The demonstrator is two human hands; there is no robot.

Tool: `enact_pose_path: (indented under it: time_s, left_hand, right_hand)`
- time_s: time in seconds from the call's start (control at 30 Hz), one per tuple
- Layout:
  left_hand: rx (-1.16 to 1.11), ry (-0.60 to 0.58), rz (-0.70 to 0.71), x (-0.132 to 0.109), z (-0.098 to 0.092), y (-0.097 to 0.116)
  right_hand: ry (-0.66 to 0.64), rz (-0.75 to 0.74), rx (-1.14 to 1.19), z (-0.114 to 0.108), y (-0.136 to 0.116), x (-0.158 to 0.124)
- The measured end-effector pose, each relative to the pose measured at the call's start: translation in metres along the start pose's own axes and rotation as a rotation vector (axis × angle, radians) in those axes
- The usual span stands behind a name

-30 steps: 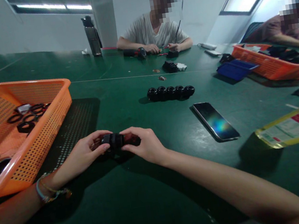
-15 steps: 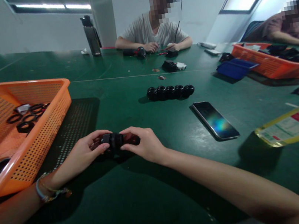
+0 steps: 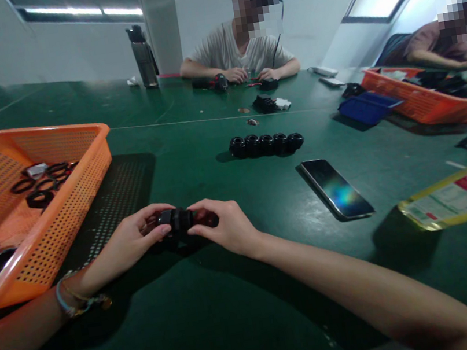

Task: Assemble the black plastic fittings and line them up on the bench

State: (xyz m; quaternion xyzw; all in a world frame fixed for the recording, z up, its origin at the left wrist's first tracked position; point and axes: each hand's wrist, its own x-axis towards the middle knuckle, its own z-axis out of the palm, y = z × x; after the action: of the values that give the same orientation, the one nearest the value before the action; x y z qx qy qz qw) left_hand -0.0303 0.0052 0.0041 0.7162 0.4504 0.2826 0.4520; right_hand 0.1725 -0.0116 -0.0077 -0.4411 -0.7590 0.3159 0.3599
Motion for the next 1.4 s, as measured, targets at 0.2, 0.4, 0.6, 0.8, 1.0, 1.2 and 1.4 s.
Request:
enact_pose_path:
  time_s: [0.2, 0.4, 0.6, 0.8, 1.0, 1.2, 1.4]
  left_hand:
    - [-0.001, 0.003, -0.001, -0.0009, -0.0004, -0.0005]
    - [-0.016, 0.004, 0.006, -0.0008, -0.0004, -0.0006]
    - [-0.017, -0.009, 0.004, -0.0008, -0.0004, -0.0002]
    - [0.008, -0.005, 0.011, -0.0007, -0.0008, 0.0011]
    - [0.009, 0.000, 0.012, -0.0005, -0.0011, -0.0020]
    - [-0.015, -0.006, 0.008, -0.0004, -0.0008, -0.0012]
    - [-0.010, -0.007, -0.002, -0.0007, -0.0006, 0.0003]
  right_hand:
    - [0.005, -0.011, -0.005, 0.0001, -0.0003, 0.0004]
    - [-0.035, -0.029, 0.052, -0.0008, -0.0005, -0.0012]
    - [-0.025, -0.046, 0.129, 0.0013, 0.0022, -0.0017]
    - [-0.035, -0.029, 0.136, 0.0022, 0.0038, -0.0010]
    - [-0.031, -0.007, 0.104, 0.0020, 0.0041, -0.0007]
    - [-0.028, 0.004, 0.103, 0.0022, 0.0037, -0.0006]
    - [-0.019, -0.005, 0.116, 0.0023, 0.0039, -0.0006]
